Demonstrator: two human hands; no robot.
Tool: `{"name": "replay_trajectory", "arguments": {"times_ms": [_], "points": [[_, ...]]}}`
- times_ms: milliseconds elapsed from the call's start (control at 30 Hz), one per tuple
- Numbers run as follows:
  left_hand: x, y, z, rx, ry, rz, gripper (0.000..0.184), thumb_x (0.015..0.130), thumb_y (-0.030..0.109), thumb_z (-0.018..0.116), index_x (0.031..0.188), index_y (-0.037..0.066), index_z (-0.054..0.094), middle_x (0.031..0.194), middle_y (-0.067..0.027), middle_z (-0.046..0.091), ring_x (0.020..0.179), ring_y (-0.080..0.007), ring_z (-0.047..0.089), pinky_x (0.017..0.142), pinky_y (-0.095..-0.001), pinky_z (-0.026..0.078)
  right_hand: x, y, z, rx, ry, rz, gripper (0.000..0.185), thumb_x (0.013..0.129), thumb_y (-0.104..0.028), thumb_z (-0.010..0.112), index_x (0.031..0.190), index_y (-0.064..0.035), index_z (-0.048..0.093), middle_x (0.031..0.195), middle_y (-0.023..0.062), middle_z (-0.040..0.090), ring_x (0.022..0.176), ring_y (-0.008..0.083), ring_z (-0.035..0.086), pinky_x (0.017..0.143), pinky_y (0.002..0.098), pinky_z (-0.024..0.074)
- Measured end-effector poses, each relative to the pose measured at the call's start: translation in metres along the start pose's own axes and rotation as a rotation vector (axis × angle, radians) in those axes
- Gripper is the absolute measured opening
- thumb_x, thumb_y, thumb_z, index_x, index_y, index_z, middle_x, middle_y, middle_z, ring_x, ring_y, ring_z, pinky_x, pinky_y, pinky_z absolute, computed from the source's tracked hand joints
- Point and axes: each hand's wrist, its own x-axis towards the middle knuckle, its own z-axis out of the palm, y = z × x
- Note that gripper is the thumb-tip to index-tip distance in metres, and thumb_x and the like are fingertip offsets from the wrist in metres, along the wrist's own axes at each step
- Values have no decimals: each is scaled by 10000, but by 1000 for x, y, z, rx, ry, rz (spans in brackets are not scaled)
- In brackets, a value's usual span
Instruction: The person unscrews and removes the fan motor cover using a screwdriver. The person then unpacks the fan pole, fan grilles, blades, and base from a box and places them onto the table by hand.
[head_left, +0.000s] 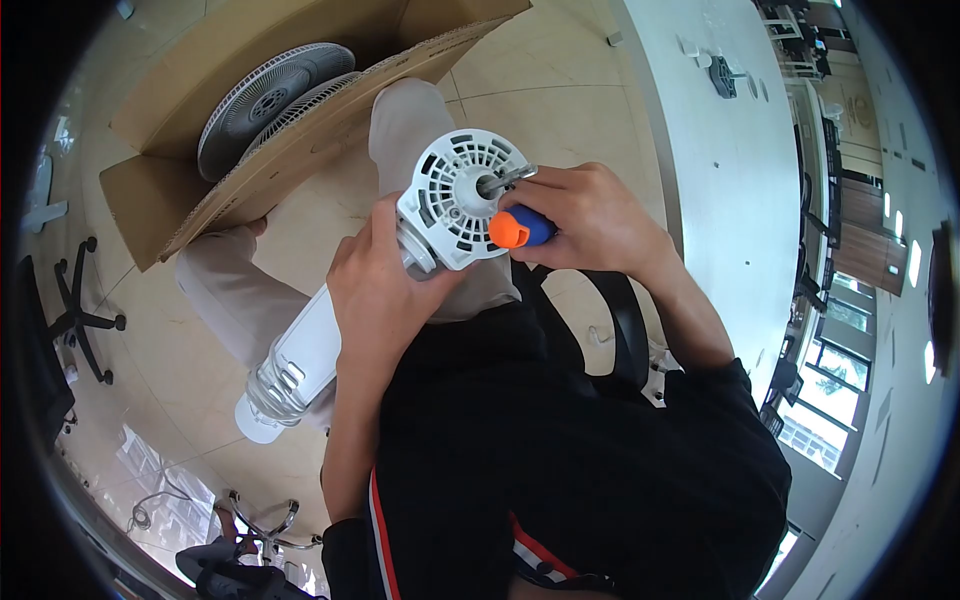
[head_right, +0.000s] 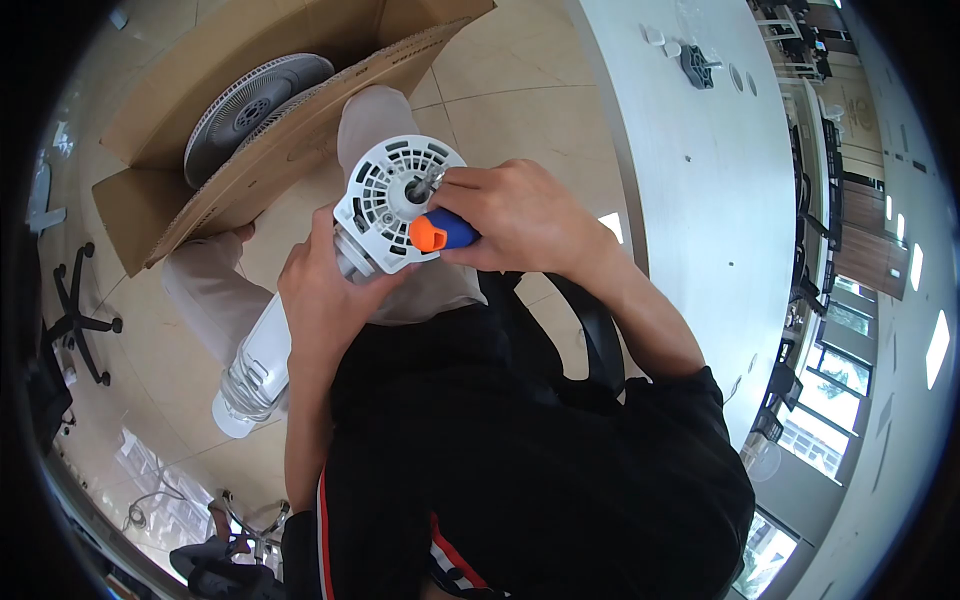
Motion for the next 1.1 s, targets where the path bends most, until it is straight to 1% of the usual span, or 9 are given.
{"name": "replay_trajectory", "arguments": {"times_ms": [300, 500, 533, 567, 633, 700, 833, 933, 1100], "points": [[1, -1, 0, 17, 8, -6, 745, 622, 367, 967, 1187, 64, 588, 920, -133, 736, 752, -337, 704, 691, -421, 539, 0, 2, 0, 105, 101, 23, 324, 670, -103, 857, 965, -71, 726, 869, 97, 710, 727, 305, 694, 654, 355, 568], [1, -1, -3, 26, 9, -9, 732, 620, 350, 963, 1181, 56, 597, 917, -144, 733, 777, -353, 701, 715, -424, 534, -18, 1, -23, 234, 258, 146, 171, 712, -14, 792, 859, -35, 708, 791, 76, 700, 699, 209, 689, 665, 295, 546], [0, -2, -3, 29, 12, -6, 729, 622, 351, 962, 1183, 59, 599, 921, -144, 733, 785, -359, 700, 721, -430, 535, -25, -2, -39, 228, 289, 198, 145, 722, 12, 777, 843, -24, 706, 779, 64, 700, 717, 164, 688, 673, 285, 539], [1, -3, -1, 22, 16, 3, 726, 624, 352, 960, 1185, 62, 602, 926, -144, 733, 793, -364, 698, 727, -436, 535, -35, 1, -58, 190, 341, 239, 140, 738, -35, 801, 847, -51, 714, 782, 62, 708, 698, 178, 691, 687, 278, 553], [1, 2, -3, 20, -21, -50, 721, 633, 350, 958, 1203, 76, 611, 970, -138, 736, 819, -375, 695, 742, -463, 536, -69, 16, -87, 213, 525, 471, 94, 792, -39, 787, 858, -23, 722, 758, 20, 704, 696, 100, 662, 669, 246, 544], [1, 4, -1, 19, -5, -50, 745, 625, 350, 963, 1220, 78, 606, 978, -134, 738, 834, -372, 696, 754, -458, 537, -96, 32, -109, 171, 671, 726, 116, 843, -82, 774, 892, 16, 735, 688, 23, 665, 574, 88, 627, 562, 229, 522], [1, 1, 3, 18, -8, -51, 779, 618, 357, 969, 1242, 76, 595, 981, -129, 738, 840, -356, 699, 769, -446, 539, -145, 92, -115, 114, 769, 1128, 195, 830, -144, 772, 854, 46, 731, 678, 47, 667, 494, 103, 609, 498, 245, 495], [0, 2, 2, 50, -31, -80, 793, 620, 360, 970, 1254, 74, 589, 981, -128, 738, 845, -343, 702, 775, -441, 539, -177, 130, -102, 173, 771, 1285, 235, 794, -159, 761, 804, 69, 702, 688, 83, 675, 476, 130, 601, 493, 272, 506], [0, 1, 0, 73, -41, -92, 797, 626, 365, 968, 1264, 80, 586, 977, -123, 737, 845, -337, 704, 779, -441, 540, -190, 146, -86, 325, 847, 1323, 258, 792, -164, 760, 818, 83, 691, 735, 112, 680, 500, 141, 584, 495, 294, 514]]}}
